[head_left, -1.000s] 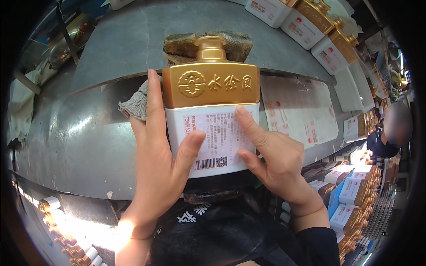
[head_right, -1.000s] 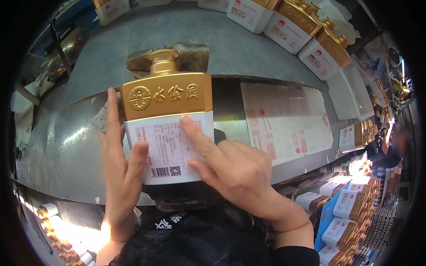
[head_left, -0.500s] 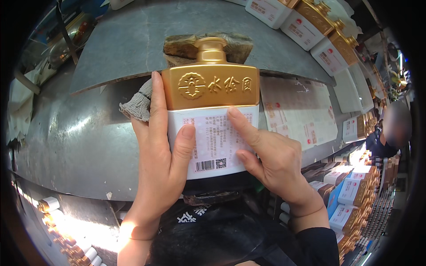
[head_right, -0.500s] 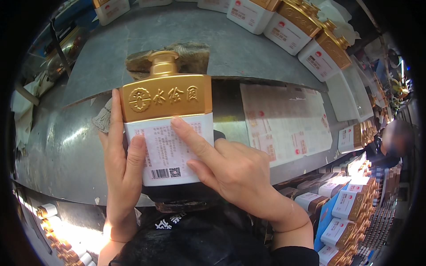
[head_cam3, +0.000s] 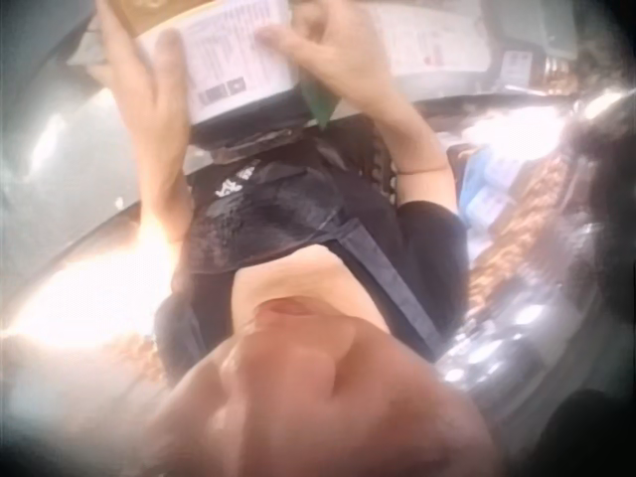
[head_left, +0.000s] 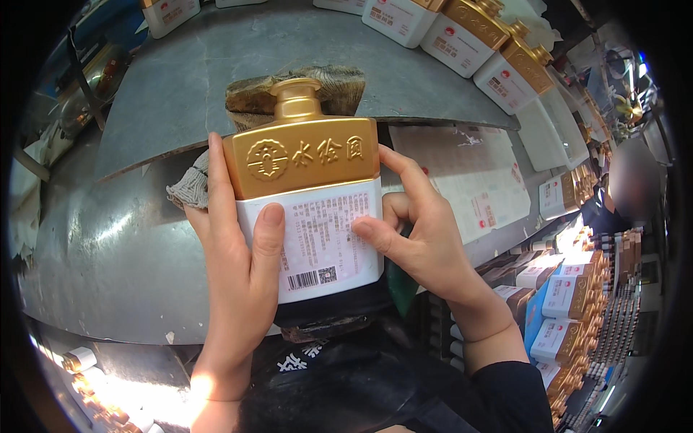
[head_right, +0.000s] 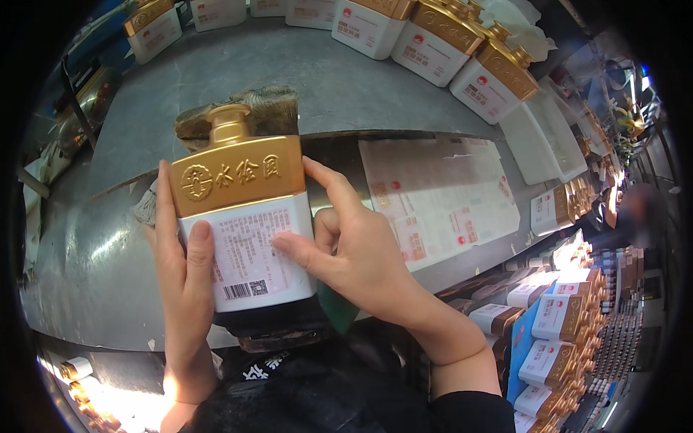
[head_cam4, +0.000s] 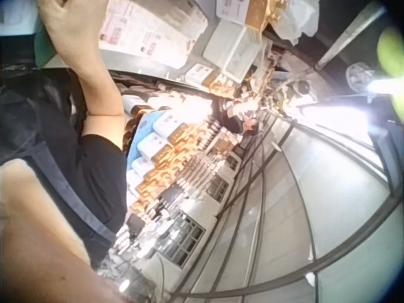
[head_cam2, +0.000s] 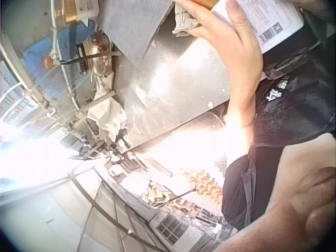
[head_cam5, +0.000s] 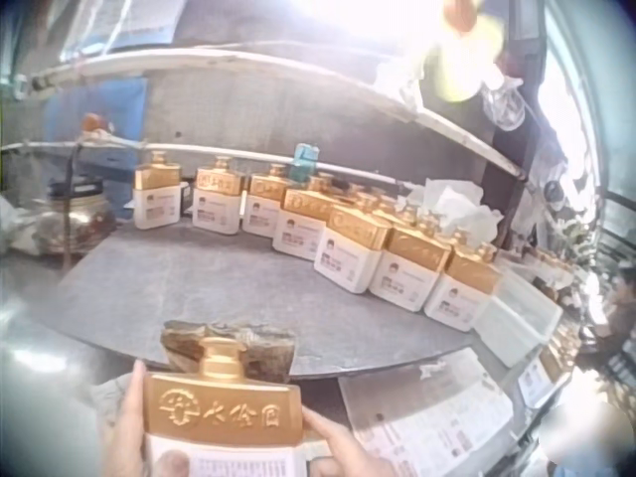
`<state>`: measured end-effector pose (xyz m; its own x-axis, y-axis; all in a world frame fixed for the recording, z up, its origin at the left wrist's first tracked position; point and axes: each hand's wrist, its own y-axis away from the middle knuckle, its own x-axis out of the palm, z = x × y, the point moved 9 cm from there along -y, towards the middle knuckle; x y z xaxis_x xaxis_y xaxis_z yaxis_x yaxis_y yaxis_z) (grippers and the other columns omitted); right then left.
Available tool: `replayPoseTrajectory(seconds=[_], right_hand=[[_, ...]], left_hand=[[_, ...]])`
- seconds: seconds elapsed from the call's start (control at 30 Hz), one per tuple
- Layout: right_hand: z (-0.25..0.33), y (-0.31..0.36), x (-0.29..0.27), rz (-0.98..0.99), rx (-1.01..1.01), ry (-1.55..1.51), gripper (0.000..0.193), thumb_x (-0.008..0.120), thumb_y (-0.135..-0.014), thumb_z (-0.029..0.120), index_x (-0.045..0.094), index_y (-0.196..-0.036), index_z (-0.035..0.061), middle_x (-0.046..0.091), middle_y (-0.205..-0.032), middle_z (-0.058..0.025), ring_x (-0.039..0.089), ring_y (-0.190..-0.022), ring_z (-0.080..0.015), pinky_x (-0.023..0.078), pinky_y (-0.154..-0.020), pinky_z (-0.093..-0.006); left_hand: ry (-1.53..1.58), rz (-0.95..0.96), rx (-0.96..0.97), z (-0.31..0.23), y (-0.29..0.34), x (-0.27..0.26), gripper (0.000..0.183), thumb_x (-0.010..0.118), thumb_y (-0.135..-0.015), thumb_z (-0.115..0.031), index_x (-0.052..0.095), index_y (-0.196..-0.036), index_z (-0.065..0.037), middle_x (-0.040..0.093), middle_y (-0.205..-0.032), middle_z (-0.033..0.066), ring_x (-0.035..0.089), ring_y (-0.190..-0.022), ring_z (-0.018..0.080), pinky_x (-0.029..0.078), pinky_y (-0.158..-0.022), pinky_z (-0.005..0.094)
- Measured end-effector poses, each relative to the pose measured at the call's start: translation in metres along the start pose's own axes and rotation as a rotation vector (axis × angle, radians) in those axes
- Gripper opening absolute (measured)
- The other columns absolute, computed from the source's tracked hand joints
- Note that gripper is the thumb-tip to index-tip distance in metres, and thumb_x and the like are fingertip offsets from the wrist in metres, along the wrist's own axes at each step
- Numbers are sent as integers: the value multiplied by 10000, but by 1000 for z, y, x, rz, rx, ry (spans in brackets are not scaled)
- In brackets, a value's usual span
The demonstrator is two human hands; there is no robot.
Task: The person applies adhesive labels to the sides of gold and white bottles using a green plastic squeegee to smooth them out. They handle the bottles one by one, peeling the backing from the labels and pressing them onto the containers before placing the finished items on a nearby table.
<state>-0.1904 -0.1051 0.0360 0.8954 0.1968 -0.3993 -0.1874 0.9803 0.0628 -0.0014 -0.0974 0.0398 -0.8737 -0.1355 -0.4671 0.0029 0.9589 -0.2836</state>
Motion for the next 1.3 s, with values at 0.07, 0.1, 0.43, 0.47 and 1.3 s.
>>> replayPoseTrajectory(seconds=[0.07, 0.1, 0.43, 0.47, 1.3], right_hand=[[0, 0, 1, 15, 30, 9, 730, 722, -858, 129, 320, -1444, -37, 532, -659, 22, 466, -613, -14, 373, -605, -173], [0, 0, 2, 17, 32, 25, 730, 724, -855, 127, 322, -1442, -38, 533, -658, 23, 469, -614, -13, 372, -604, -173], [3, -4, 1, 37, 7, 53, 732, 724, -857, 147, 325, -1441, -38, 535, -636, 30, 484, -581, -19, 375, -571, -174], [1, -5, 0, 49, 34, -42, 681, 696, -883, 194, 354, -1425, -35, 528, -632, 35, 482, -571, -21, 377, -560, -173], [110, 70, 71, 87, -1282, 777, 179, 691, -685, 29, 668, -854, 85, 643, -778, -28, 613, -642, -117, 505, -585, -243]], left_hand=[[-3, 13, -4, 0, 0, 0, 692, 412, -1030, -368, 158, -1509, 62, 275, -1410, 343, 270, -1350, 405, 190, -1123, 433], [9, 7, -2, 1, 1, 0, 689, 407, -1032, -366, 156, -1510, 61, 275, -1410, 343, 272, -1349, 406, 190, -1123, 431], [190, 1, 17, 10, 3, -1, 710, 442, -1016, -362, 147, -1520, 41, 289, -1425, 301, 311, -1326, 363, 205, -1119, 406], [257, 19, 0, 11, 4, -2, 755, 491, -991, -370, 140, -1524, 34, 298, -1425, 289, 322, -1319, 354, 212, -1117, 405], [584, -57, -90, 35, 48, -31, 571, 489, -1009, -310, 353, -1475, -9, 359, -1519, 141, 428, -1337, 275, 363, -1091, 403]])
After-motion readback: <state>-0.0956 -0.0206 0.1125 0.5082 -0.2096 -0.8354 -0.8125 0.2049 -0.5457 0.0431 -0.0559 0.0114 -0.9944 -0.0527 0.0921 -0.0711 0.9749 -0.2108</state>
